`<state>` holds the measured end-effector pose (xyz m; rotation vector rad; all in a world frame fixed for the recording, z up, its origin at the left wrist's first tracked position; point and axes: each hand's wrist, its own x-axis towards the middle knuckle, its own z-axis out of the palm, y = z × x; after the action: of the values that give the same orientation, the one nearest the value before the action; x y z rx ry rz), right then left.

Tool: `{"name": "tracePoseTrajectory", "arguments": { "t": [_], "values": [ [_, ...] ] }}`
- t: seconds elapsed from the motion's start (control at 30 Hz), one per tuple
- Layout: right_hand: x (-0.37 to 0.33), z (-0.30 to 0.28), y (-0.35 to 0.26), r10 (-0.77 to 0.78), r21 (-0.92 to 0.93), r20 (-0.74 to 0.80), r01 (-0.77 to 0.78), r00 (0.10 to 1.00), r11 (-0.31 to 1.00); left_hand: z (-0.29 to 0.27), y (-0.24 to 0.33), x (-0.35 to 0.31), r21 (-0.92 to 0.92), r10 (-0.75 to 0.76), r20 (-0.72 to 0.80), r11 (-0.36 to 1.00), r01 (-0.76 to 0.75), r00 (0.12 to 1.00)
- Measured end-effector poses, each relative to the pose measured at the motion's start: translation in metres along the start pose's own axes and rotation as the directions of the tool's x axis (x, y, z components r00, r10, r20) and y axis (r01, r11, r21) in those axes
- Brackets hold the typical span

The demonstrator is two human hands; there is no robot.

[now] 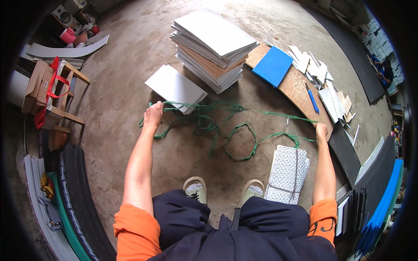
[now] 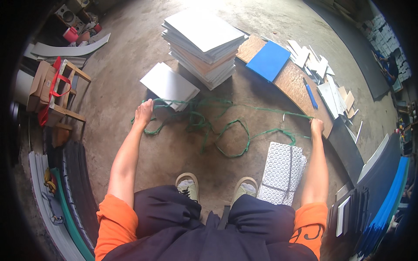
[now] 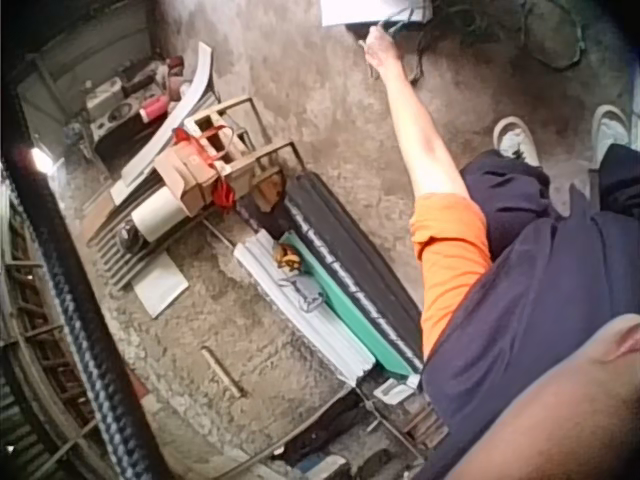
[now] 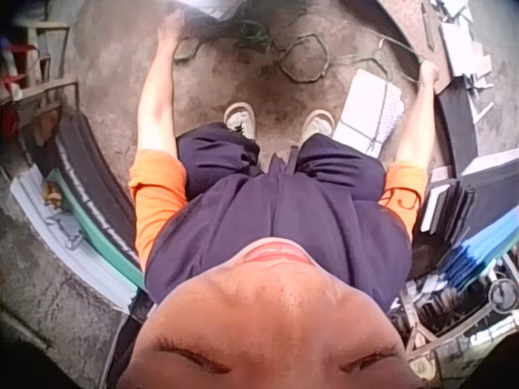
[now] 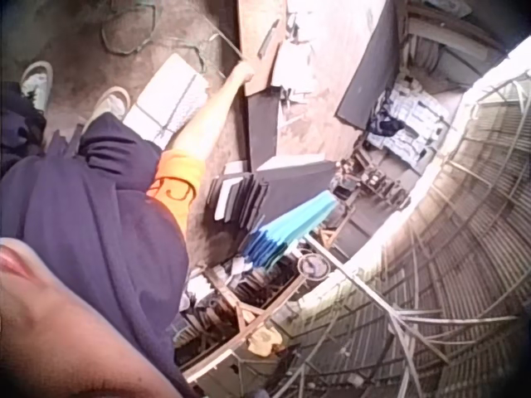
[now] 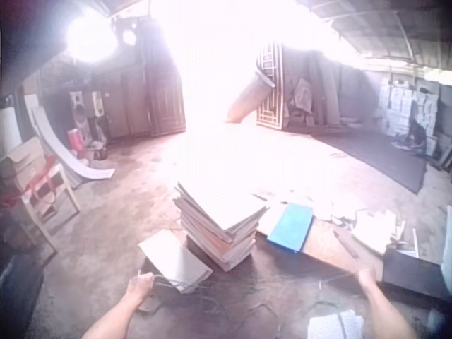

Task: The person untangles a bundle of green straps by hand, repeatedly pulling and separating loops. They work over a cluttered workshop floor with stacks of boards and tools nearby, occasionally adjusting the strap bundle to isolate knots.

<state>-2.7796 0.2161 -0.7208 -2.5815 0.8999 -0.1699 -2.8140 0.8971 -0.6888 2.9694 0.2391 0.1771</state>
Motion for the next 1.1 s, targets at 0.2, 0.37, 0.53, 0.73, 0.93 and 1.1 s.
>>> {"name": "tracePoseTrajectory", "arguments": {
  "t": [0.2, 0.37, 0.53, 0.73, 0.93, 1.1],
  "values": [
    [-0.034, 0.014, -0.025, -0.059, 0.087, 0.134, 0.047, 0.989, 0.995, 0.024, 0.004, 0.0, 0.106, 0.071, 0.177, 0.99, -0.09, 0.982],
    [-0.079, 0.029, -0.09, -0.129, -0.294, 0.301, 0.22, 0.945, 0.93, 0.043, 0.062, 0.01, 0.072, 0.303, -0.046, 0.952, -0.299, 0.952],
    [-0.12, 0.05, -0.124, -0.204, -0.43, 0.352, 0.352, 0.913, 0.831, 0.055, 0.127, 0.018, -0.282, 0.514, 0.028, 0.827, -0.487, 0.857],
    [-0.138, 0.114, -0.157, -0.666, -0.058, 0.37, 0.732, 0.648, 0.679, 0.1, 0.162, -0.002, -0.404, 0.593, 0.26, 0.784, -0.471, 0.763],
    [-0.158, 0.172, -0.188, -0.708, 0.06, 0.337, 0.736, 0.621, 0.674, 0.127, 0.164, -0.018, -0.158, 0.453, 0.288, 0.891, -0.425, 0.844],
    [-0.165, 0.19, -0.206, -0.747, 0.041, 0.34, 0.785, 0.571, 0.618, 0.152, 0.131, -0.025, -0.227, 0.514, 0.223, 0.854, -0.469, 0.828]
  ]
}}
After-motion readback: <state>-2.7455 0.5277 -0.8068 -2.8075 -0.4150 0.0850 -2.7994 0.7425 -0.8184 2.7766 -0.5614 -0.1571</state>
